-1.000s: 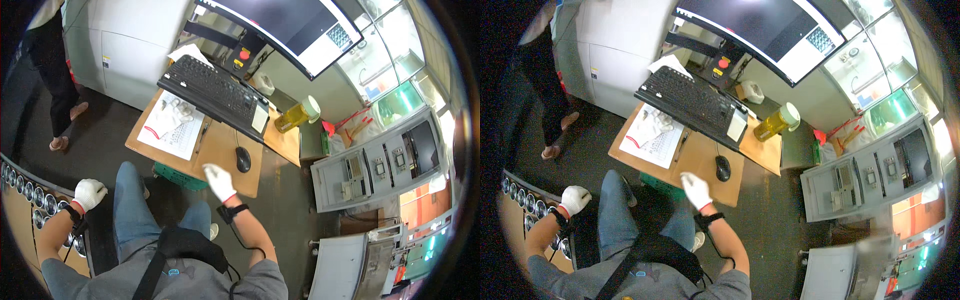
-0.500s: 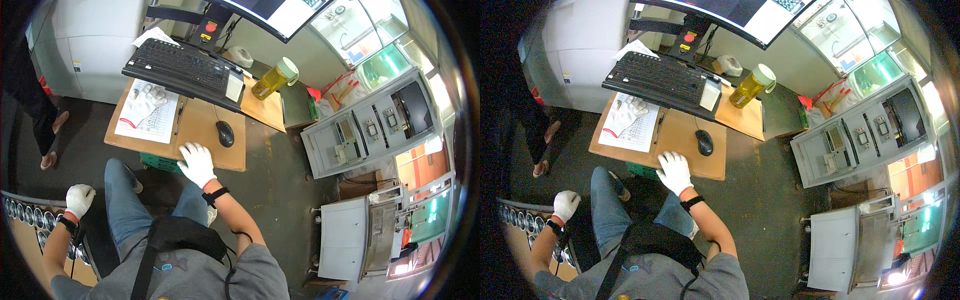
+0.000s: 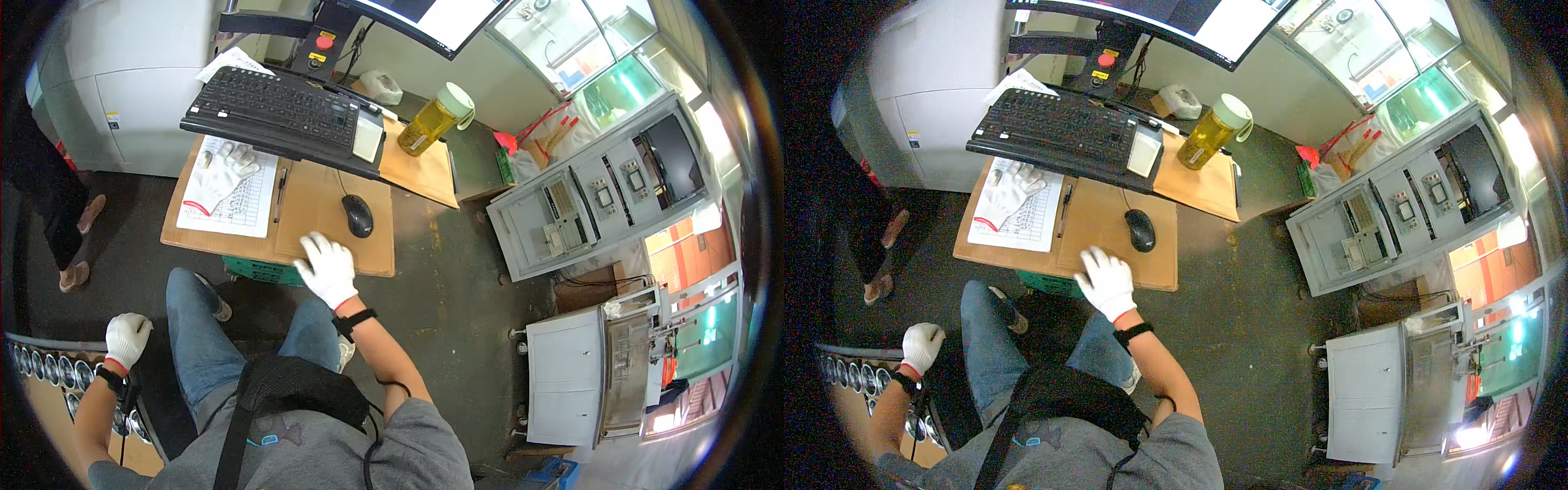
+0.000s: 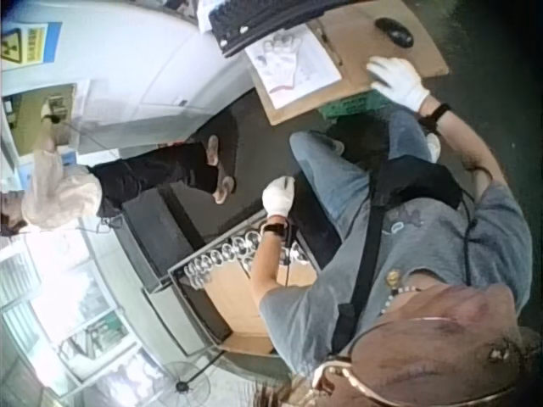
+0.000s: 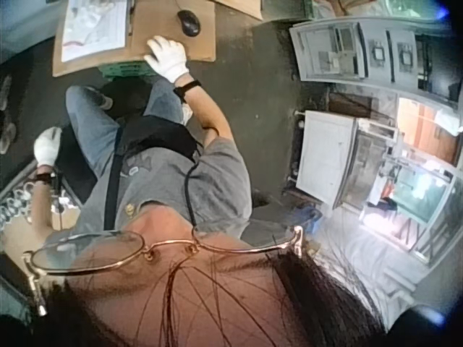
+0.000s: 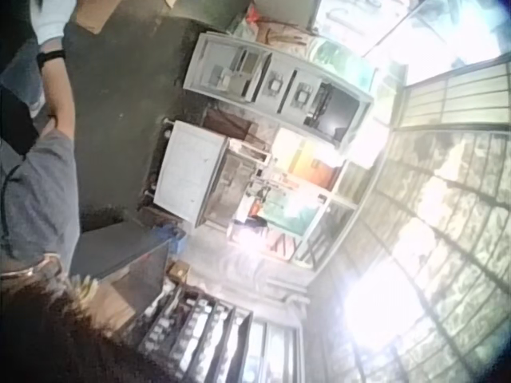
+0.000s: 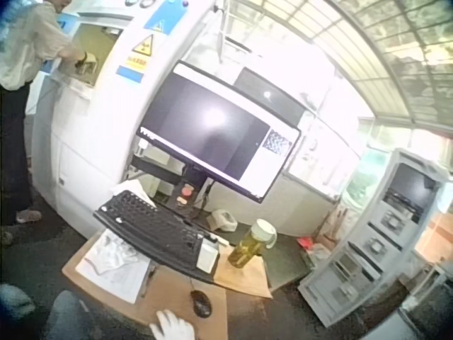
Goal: Operate an industrial inspection machine and computer to verify metal components.
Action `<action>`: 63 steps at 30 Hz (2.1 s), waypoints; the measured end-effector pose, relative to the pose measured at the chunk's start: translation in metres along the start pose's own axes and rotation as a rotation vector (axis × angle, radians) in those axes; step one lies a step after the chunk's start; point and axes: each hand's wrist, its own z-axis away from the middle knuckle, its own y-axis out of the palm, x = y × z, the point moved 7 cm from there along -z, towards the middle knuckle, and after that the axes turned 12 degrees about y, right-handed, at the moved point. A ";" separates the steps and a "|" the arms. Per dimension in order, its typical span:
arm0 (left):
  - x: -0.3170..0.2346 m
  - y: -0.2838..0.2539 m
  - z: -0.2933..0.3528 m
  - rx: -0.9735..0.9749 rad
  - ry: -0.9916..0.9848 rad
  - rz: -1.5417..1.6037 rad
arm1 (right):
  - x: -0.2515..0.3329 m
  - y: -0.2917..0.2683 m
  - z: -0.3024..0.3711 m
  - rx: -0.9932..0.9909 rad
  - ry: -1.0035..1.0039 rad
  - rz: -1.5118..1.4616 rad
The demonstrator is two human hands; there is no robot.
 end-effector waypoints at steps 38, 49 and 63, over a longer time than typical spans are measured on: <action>-0.009 -0.010 -0.008 0.064 -0.012 -0.007 | 0.067 -0.006 -0.029 0.071 -0.143 -0.023; -0.004 -0.023 0.005 0.083 -0.085 0.054 | 0.083 0.035 -0.055 0.284 -0.208 0.124; 0.011 0.033 0.009 0.678 -0.296 0.390 | 0.074 0.018 -0.104 0.267 -0.311 0.138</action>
